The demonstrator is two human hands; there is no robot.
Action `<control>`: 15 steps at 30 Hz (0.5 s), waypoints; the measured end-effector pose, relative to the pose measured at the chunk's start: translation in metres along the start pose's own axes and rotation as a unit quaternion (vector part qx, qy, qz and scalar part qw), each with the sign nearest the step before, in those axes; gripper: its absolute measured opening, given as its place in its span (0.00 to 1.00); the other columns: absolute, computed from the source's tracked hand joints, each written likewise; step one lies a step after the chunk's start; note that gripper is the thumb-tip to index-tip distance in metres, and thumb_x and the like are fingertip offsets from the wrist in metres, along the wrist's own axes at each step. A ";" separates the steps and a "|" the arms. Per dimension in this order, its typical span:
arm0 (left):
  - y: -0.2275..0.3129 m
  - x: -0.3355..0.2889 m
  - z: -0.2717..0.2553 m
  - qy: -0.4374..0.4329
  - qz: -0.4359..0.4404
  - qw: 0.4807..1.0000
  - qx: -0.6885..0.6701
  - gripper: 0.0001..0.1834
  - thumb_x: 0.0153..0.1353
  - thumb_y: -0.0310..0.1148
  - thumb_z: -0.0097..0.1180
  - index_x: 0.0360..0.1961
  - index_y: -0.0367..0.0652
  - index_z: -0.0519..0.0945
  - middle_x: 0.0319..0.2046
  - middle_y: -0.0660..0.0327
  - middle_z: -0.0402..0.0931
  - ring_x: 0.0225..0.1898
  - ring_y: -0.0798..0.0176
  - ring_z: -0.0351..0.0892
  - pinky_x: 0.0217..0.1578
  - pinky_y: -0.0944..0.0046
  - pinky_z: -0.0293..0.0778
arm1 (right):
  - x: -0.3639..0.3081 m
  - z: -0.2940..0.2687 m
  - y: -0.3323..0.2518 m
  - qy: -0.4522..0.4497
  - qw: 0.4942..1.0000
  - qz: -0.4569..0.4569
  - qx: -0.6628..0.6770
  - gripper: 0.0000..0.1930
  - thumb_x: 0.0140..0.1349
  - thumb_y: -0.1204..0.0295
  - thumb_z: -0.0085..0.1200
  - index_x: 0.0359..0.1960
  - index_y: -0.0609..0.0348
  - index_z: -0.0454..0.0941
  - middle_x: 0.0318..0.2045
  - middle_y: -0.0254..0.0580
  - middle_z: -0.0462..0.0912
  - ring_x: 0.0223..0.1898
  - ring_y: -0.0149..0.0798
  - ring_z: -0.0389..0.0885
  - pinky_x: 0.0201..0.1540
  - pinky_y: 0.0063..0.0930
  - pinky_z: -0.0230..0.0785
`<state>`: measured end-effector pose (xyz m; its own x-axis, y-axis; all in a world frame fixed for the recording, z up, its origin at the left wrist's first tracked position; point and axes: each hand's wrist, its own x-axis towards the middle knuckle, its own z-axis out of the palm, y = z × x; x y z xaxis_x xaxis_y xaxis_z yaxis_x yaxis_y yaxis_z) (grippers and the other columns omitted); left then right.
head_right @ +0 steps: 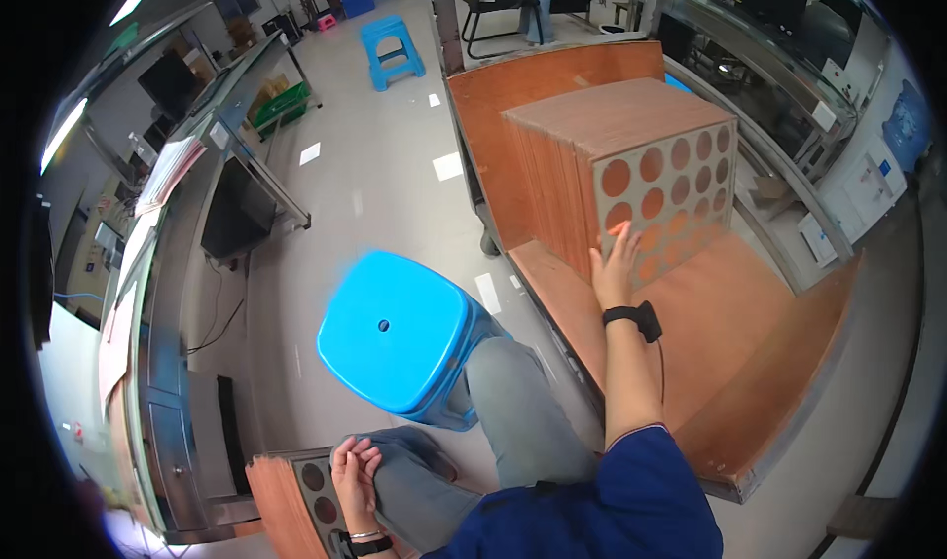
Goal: The recorder is picking up individual metal panels with circuit-like patterns from a stack, inspecting both sides, and placing them into a sorting crate.
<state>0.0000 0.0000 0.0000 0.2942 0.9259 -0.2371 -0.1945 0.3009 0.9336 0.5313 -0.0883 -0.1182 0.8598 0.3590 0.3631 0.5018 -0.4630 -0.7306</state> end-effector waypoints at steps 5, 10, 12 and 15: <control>-0.034 0.002 0.031 0.001 -0.008 0.998 -0.058 0.15 0.68 0.30 0.41 0.51 0.32 0.67 0.45 0.46 0.74 0.43 0.56 0.78 0.45 0.60 0.78 | 0.045 -0.047 0.021 -0.021 0.998 0.013 -0.064 0.43 0.61 0.68 0.53 0.69 0.57 0.35 0.66 0.54 0.50 0.69 0.58 0.37 0.67 0.48 0.41; -0.044 0.001 0.033 -0.013 0.002 0.998 -0.066 0.15 0.69 0.30 0.40 0.52 0.32 0.66 0.47 0.45 0.72 0.44 0.54 0.77 0.47 0.58 0.76 | 0.050 -0.046 0.019 -0.024 0.996 -0.089 -0.005 0.42 0.58 0.70 0.55 0.68 0.61 0.40 0.66 0.59 0.51 0.68 0.57 0.45 0.67 0.43 0.43; -0.043 -0.005 0.035 0.001 0.009 0.997 -0.075 0.15 0.69 0.30 0.39 0.53 0.33 0.66 0.47 0.45 0.72 0.44 0.54 0.77 0.47 0.58 0.76 | 0.033 -0.040 0.016 0.011 0.988 -0.152 -0.005 0.37 0.60 0.70 0.52 0.67 0.63 0.44 0.66 0.58 0.52 0.68 0.56 0.46 0.67 0.42 0.42; -0.042 -0.021 0.023 0.068 0.042 0.991 -0.104 0.16 0.69 0.31 0.39 0.53 0.33 0.66 0.46 0.47 0.73 0.42 0.56 0.78 0.44 0.61 0.77 | -0.015 -0.039 -0.031 -0.035 0.993 -0.113 0.019 0.29 0.64 0.71 0.45 0.66 0.63 0.51 0.67 0.57 0.50 0.69 0.54 0.46 0.68 0.41 0.40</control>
<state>0.0229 -0.0375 -0.0277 0.1425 0.9677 -0.2078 -0.4065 0.2487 0.8791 0.5065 -0.1110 -0.0789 0.7168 0.5062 0.4796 0.6755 -0.3333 -0.6577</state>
